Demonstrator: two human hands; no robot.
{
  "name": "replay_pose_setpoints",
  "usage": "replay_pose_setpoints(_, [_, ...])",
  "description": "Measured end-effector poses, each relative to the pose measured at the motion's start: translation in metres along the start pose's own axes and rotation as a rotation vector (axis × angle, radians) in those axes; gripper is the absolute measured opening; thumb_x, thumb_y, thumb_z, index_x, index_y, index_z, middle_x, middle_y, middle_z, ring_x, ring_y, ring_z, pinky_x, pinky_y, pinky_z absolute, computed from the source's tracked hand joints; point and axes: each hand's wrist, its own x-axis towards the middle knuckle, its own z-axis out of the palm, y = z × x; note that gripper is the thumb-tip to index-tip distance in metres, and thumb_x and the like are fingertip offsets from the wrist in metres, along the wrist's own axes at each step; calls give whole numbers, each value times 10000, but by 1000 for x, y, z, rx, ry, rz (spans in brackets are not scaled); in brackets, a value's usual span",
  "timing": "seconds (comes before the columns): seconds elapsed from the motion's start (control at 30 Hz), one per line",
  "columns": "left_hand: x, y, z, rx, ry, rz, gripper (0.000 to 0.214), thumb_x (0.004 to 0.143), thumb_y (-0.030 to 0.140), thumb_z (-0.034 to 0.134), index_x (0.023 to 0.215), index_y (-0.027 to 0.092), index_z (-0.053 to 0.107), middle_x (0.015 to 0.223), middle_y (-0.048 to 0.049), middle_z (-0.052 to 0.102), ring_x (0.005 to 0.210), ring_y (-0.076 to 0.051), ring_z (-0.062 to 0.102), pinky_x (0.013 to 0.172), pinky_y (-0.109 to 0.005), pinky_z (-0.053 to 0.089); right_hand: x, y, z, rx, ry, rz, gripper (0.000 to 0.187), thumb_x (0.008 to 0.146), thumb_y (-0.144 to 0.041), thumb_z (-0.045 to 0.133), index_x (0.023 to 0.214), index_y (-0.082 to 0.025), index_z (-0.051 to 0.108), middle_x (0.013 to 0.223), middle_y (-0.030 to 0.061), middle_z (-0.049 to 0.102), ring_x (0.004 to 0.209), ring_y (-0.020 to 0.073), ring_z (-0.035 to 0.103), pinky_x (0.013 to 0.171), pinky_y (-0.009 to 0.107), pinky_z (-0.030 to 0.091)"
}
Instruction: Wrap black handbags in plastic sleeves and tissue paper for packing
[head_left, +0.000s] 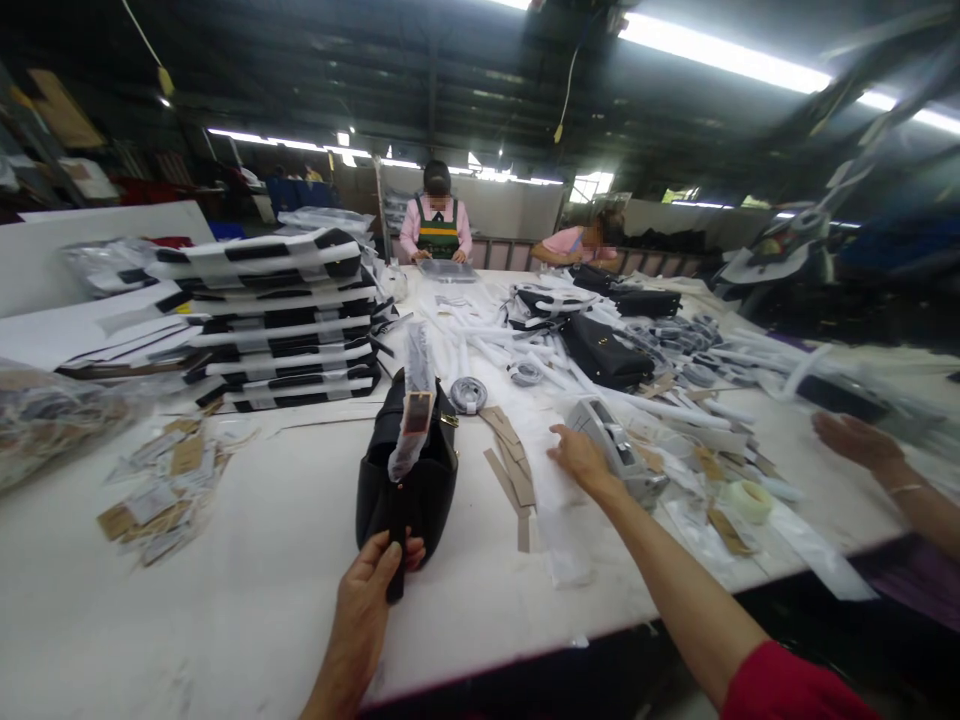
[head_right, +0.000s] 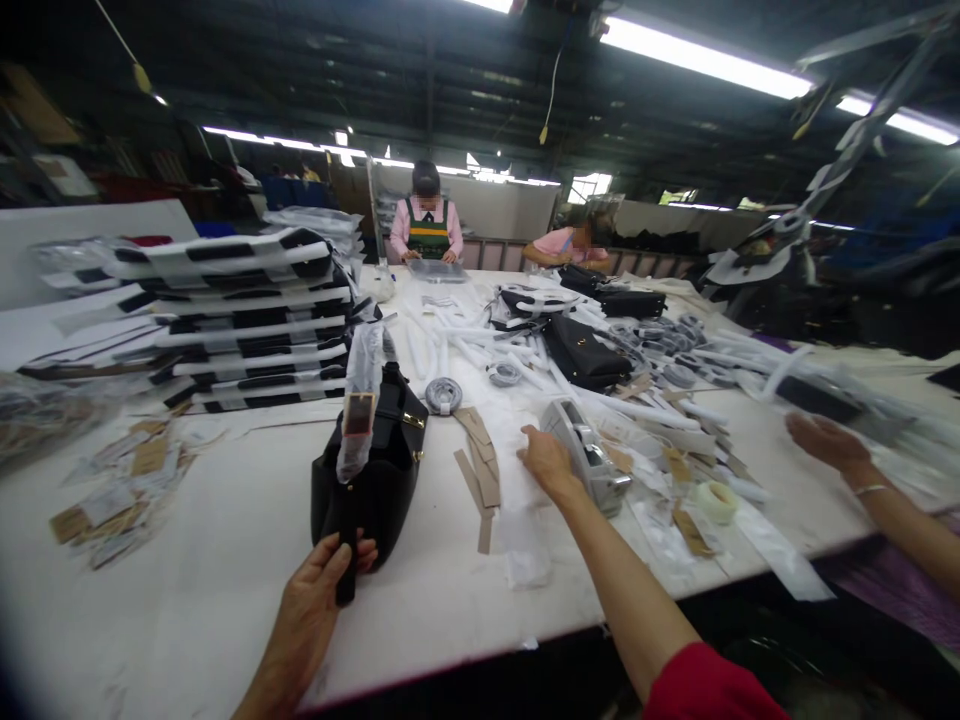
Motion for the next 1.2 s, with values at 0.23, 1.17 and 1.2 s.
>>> replay_pose_setpoints(0.23, [-2,5,5,-9,-1,-7,614,554,491,889,992,130,654,844,-76,764,766,-201,710,798,-299,551,-5,-6,-24,113,14,34,326,835,-245,683,1157,-197,679,937,111,731,1019,275,655,859,343,455])
replay_pose_setpoints(1.17, [-3,5,5,-17,-47,30,480,655,420,846,999,144,657,881,-53,755,763,-177,705,791,-295,549,-151,26,-16,115,-305,-325,374,650,-194,709,1024,-194,691,1046,82,670,979,245,589,889,329,423])
replay_pose_setpoints(1.2, [-3,4,5,-8,-53,35,478,664,422,840,1006,143,656,883,-55,754,769,-181,704,796,-300,547,-155,25,-14,75,-297,-301,313,658,-202,703,971,-193,700,994,80,674,946,246,585,861,329,415])
